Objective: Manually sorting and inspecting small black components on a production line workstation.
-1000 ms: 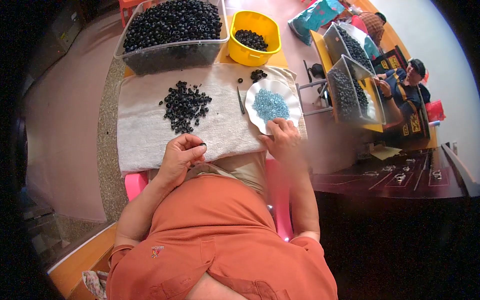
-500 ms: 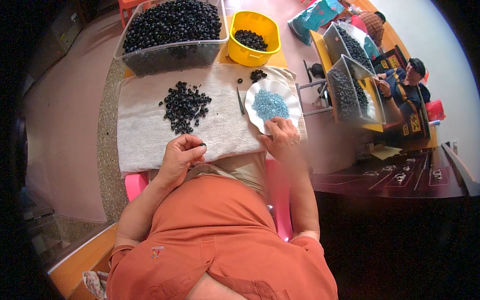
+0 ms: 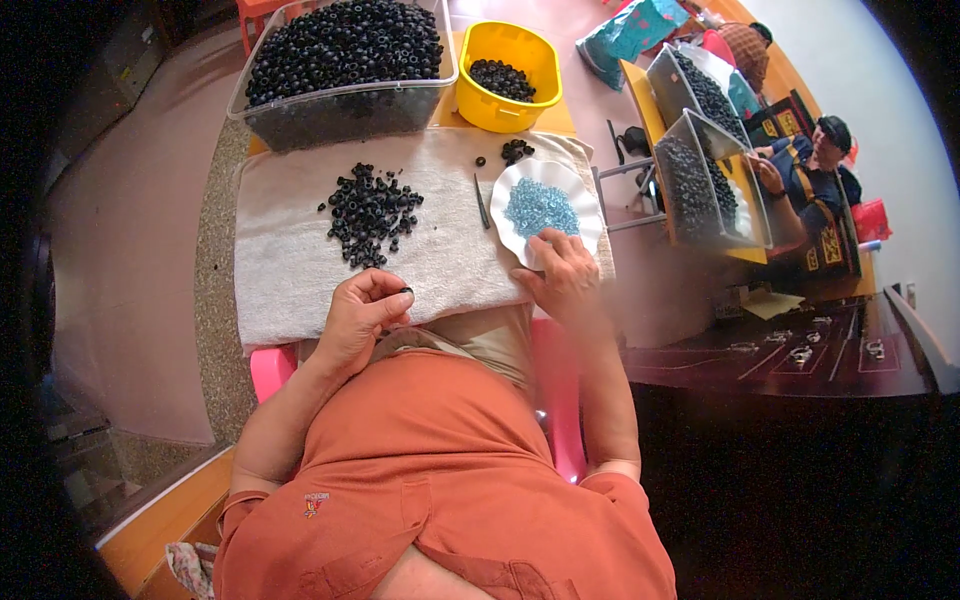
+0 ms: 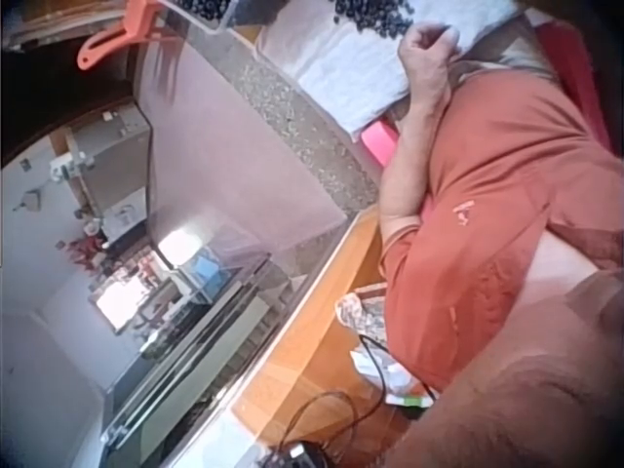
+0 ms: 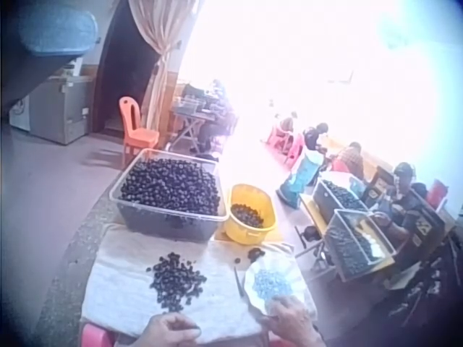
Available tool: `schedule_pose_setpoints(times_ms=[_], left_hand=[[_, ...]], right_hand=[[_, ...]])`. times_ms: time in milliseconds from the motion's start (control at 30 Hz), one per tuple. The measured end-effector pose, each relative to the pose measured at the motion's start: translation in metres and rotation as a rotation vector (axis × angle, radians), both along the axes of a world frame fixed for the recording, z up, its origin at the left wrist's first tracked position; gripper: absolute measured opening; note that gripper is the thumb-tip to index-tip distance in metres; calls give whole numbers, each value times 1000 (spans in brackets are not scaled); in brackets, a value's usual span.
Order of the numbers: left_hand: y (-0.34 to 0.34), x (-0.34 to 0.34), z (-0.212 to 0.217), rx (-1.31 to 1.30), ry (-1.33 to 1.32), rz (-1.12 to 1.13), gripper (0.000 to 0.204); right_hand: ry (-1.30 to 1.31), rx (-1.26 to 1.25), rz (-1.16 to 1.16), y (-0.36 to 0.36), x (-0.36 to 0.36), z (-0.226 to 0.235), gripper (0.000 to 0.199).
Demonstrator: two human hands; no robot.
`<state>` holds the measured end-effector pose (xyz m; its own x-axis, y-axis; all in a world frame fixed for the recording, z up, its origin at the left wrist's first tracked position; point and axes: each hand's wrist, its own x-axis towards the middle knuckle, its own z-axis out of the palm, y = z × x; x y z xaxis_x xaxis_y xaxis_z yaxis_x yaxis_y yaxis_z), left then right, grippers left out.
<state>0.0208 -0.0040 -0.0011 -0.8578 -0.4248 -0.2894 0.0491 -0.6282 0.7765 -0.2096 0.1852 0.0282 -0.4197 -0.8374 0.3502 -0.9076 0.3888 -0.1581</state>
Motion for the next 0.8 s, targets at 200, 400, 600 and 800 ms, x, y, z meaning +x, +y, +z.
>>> schedule_pose_setpoints(times_ms=[200, 400, 600, 800], left_hand=[[0, 0, 0, 0, -5, 1, 15], [0, 0, 0, 10, -3, -3, 14], [0, 0, -1, 9, 1, -4, 14], [0, 0, 1, 1, -9, -4, 14]], right_hand=[[6, 22, 22, -2, -1, 1, 40], [15, 9, 49, 0, -1, -2, 33], [9, -14, 74, 3, -2, -4, 27], [12, -60, 92, 5, -1, -6, 25]])
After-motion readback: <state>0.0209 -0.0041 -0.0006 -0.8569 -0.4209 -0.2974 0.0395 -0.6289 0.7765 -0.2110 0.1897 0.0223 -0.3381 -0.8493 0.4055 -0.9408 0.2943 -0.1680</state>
